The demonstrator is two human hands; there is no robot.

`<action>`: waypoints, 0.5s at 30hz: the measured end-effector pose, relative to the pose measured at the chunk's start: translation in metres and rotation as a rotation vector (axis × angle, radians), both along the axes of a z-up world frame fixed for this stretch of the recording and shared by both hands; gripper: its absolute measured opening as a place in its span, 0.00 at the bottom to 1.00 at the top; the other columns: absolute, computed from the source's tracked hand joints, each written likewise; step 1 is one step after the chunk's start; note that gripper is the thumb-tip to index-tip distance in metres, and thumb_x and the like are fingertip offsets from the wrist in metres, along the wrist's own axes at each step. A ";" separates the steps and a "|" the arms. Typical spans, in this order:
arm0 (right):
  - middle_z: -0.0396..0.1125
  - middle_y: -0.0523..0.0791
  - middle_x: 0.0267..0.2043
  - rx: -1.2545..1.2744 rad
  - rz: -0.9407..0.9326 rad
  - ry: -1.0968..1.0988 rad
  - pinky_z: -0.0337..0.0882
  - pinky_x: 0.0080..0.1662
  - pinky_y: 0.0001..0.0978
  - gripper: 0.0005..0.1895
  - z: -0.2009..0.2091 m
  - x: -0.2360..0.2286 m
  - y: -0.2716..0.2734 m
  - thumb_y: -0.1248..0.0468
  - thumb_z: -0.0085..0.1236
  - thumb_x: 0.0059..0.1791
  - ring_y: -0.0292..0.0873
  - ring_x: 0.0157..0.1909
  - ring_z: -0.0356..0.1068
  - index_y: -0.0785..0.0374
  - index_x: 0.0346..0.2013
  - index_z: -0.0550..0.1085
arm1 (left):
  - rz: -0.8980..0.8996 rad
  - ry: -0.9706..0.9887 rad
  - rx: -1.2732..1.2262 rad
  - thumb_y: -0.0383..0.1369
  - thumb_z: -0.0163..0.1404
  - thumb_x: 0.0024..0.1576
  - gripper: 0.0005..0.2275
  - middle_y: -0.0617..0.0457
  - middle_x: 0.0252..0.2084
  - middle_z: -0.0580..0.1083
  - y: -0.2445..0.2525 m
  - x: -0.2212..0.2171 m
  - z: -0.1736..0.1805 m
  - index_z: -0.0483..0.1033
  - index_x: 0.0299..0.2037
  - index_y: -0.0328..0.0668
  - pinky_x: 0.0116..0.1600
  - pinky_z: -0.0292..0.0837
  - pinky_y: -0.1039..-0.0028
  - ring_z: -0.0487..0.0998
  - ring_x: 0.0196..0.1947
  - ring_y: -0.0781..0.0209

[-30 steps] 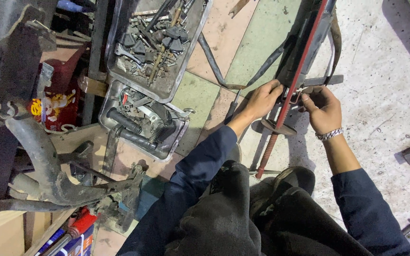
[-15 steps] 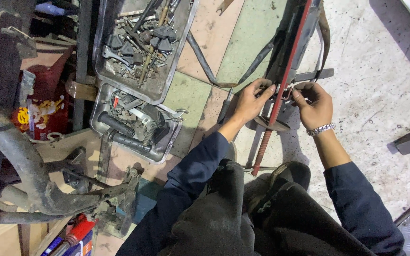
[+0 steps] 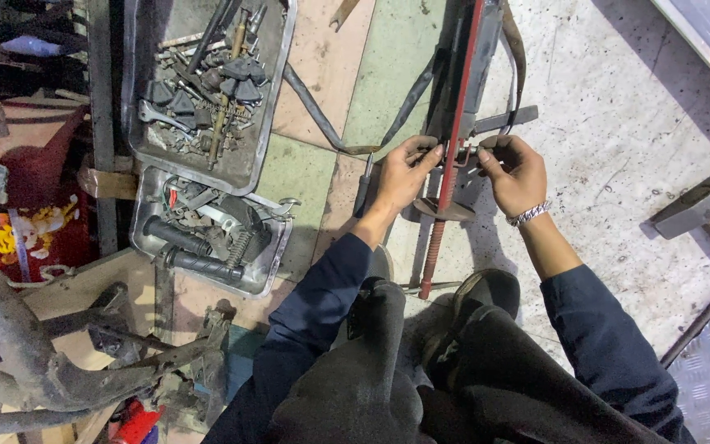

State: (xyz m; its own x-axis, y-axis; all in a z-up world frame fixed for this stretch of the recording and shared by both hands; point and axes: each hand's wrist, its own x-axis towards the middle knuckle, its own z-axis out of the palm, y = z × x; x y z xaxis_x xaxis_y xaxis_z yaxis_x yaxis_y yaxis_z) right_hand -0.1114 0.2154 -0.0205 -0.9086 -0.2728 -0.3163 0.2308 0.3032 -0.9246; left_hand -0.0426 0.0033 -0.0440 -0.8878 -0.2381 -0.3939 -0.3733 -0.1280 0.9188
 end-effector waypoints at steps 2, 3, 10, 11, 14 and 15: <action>0.73 0.54 0.45 0.006 -0.003 0.006 0.76 0.44 0.36 0.09 0.005 0.001 -0.001 0.68 0.64 0.56 0.48 0.45 0.74 0.69 0.48 0.74 | 0.004 -0.007 0.015 0.47 0.60 0.59 0.20 0.37 0.48 0.78 0.001 -0.002 -0.002 0.78 0.52 0.40 0.61 0.73 0.56 0.79 0.54 0.44; 0.73 0.54 0.46 0.012 -0.005 0.011 0.76 0.45 0.36 0.09 0.008 0.001 -0.003 0.68 0.64 0.56 0.47 0.46 0.74 0.69 0.48 0.73 | 0.009 -0.013 0.030 0.47 0.60 0.59 0.20 0.37 0.48 0.78 0.000 -0.002 -0.003 0.78 0.52 0.40 0.60 0.73 0.56 0.79 0.53 0.46; 0.73 0.53 0.44 0.044 0.003 -0.007 0.75 0.45 0.36 0.11 0.010 0.000 0.003 0.65 0.64 0.57 0.46 0.45 0.74 0.68 0.49 0.74 | 0.021 -0.032 0.051 0.46 0.62 0.57 0.21 0.38 0.45 0.79 -0.001 -0.002 -0.009 0.78 0.52 0.39 0.47 0.79 0.62 0.81 0.46 0.52; 0.73 0.53 0.44 0.052 0.002 -0.002 0.75 0.45 0.36 0.11 0.012 0.001 0.002 0.65 0.64 0.57 0.45 0.45 0.74 0.68 0.49 0.74 | 0.021 -0.031 0.068 0.46 0.62 0.57 0.21 0.40 0.44 0.78 -0.001 -0.001 -0.014 0.78 0.52 0.39 0.45 0.79 0.65 0.81 0.45 0.54; 0.73 0.53 0.43 0.064 -0.002 0.006 0.75 0.45 0.35 0.11 0.015 0.001 0.001 0.64 0.64 0.57 0.44 0.43 0.74 0.68 0.49 0.75 | 0.020 -0.027 0.112 0.46 0.62 0.58 0.21 0.45 0.43 0.78 0.000 -0.002 -0.019 0.76 0.53 0.39 0.40 0.79 0.72 0.80 0.43 0.60; 0.73 0.52 0.42 0.067 -0.002 0.008 0.75 0.44 0.34 0.10 0.016 0.001 0.001 0.65 0.64 0.57 0.45 0.42 0.74 0.68 0.48 0.75 | 0.022 -0.026 0.140 0.46 0.62 0.58 0.21 0.48 0.42 0.78 0.000 -0.003 -0.019 0.76 0.53 0.40 0.38 0.79 0.77 0.80 0.43 0.63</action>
State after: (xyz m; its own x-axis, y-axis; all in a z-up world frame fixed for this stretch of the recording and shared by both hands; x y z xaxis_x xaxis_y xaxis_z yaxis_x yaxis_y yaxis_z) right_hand -0.1106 0.2163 -0.0048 -0.9118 -0.2495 -0.3261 0.2238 0.3637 -0.9042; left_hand -0.0458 0.0037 -0.0635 -0.8720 -0.1980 -0.4476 -0.3928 -0.2627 0.8813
